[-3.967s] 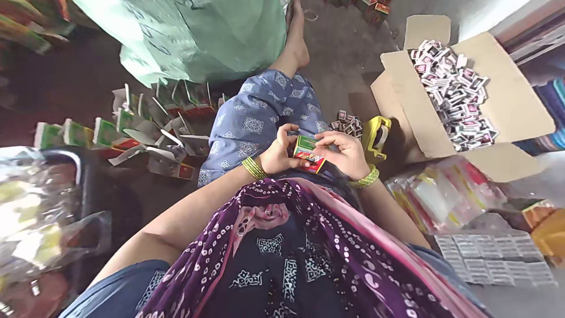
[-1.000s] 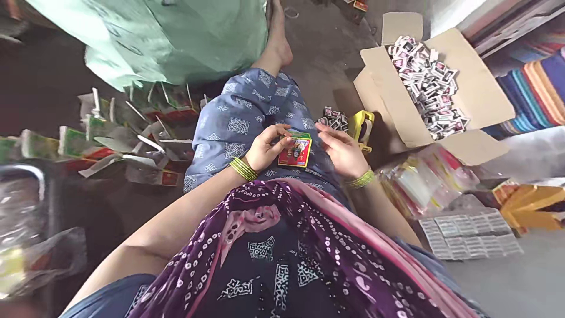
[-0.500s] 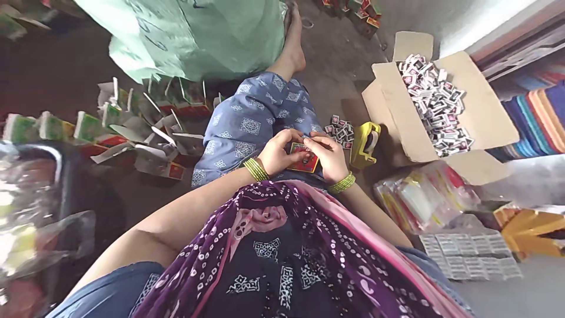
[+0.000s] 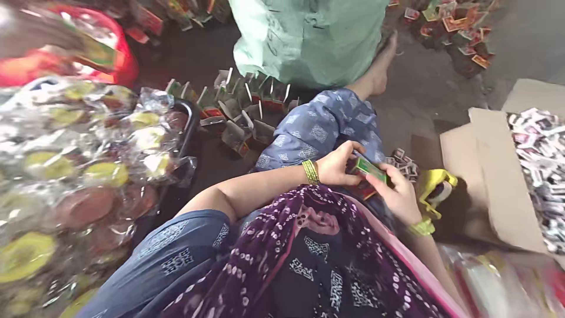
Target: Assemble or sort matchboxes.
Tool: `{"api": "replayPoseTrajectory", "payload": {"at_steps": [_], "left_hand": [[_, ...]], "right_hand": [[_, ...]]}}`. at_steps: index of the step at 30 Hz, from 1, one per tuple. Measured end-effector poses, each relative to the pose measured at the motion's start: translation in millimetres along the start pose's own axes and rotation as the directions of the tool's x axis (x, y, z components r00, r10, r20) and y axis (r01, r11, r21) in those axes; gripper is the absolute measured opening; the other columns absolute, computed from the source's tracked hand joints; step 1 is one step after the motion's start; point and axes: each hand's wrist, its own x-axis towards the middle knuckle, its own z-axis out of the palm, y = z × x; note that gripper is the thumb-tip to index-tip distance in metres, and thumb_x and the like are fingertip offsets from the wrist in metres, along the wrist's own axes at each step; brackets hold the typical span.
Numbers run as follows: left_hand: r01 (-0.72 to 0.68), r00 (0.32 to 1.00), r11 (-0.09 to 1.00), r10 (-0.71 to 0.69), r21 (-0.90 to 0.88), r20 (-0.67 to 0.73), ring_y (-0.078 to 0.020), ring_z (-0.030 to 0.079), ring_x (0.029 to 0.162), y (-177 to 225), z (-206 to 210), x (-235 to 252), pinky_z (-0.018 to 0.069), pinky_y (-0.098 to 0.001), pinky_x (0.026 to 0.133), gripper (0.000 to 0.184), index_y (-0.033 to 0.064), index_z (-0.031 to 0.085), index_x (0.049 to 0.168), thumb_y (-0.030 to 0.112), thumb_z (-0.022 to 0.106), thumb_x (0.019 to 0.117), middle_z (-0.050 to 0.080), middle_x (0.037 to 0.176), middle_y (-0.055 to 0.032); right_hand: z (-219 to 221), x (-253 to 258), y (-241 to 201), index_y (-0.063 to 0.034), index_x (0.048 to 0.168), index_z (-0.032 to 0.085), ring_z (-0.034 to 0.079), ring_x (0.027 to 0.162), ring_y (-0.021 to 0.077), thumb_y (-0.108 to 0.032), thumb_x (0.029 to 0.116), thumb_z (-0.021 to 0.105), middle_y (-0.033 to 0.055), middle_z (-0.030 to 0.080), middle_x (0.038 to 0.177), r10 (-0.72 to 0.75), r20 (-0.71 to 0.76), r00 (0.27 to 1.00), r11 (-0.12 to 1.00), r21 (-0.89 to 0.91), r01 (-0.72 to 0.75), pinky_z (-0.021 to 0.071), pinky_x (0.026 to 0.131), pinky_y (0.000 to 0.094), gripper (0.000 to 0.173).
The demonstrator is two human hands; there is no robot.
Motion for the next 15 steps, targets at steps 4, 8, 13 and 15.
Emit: {"api": "replayPoseTrajectory", "payload": {"at_steps": [4, 8, 13, 15], "left_hand": [[0.040, 0.988, 0.999, -0.034, 0.037, -0.152, -0.0256, 0.066, 0.112, 13.5, -30.3, 4.5, 0.0585, -0.0410, 0.095, 0.047, -0.0078, 0.056, 0.130, 0.009, 0.067, 0.0872, 0.060, 0.131, -0.0219], [0.360, 0.884, 0.807, -0.135, 0.468, -0.447, -0.0237, 0.067, 0.113, 19.2, -105.9, -3.5, 0.0559, -0.0438, 0.099, 0.031, 0.0043, 0.068, 0.122, 0.002, 0.055, 0.0939, 0.067, 0.125, -0.0140], [0.642, 0.752, 0.279, -0.412, 0.714, -0.515, -0.0435, 0.058, 0.125, -4.9, -176.2, -51.1, 0.0457, -0.0708, 0.098, 0.037, 0.0127, 0.071, 0.123, 0.014, 0.072, 0.0855, 0.065, 0.131, -0.0166], [0.677, 0.682, 0.181, -0.518, 0.713, -0.516, -0.0451, 0.059, 0.122, -10.0, -184.1, -65.1, 0.0430, -0.0733, 0.099, 0.033, 0.0129, 0.073, 0.117, 0.019, 0.075, 0.0848, 0.068, 0.125, -0.0173]], "right_hand": [[-2.3, -13.4, 11.6, 0.0003, 0.121, 0.066, 0.070, 0.099, 0.0081, -0.037, 0.0851, 0.079, 0.0079, 0.073, 0.109, -0.059, -0.069, 0.996, 0.996, -0.077, 0.053, 0.0593, 0.088, 0.0302, 0.054], [-26.8, -23.5, 20.2, 0.0061, 0.125, 0.060, 0.067, 0.103, 0.0113, -0.029, 0.0878, 0.078, 0.0127, 0.068, 0.114, 0.101, -0.327, 0.940, 0.994, 0.071, -0.082, 0.0576, 0.092, 0.0310, 0.054], [-71.7, -29.2, 46.2, 0.0077, 0.129, 0.058, 0.066, 0.106, 0.0319, -0.035, 0.0867, 0.080, 0.0267, 0.067, 0.115, 0.215, -0.451, 0.866, 0.905, -0.242, -0.350, 0.0534, 0.094, 0.0494, 0.064], [-86.9, -25.6, 54.1, 0.0046, 0.129, 0.062, 0.067, 0.106, 0.0439, -0.037, 0.0856, 0.081, 0.0284, 0.069, 0.111, 0.418, -0.308, 0.854, 0.758, -0.400, -0.515, 0.0508, 0.094, 0.0649, 0.063]]}}
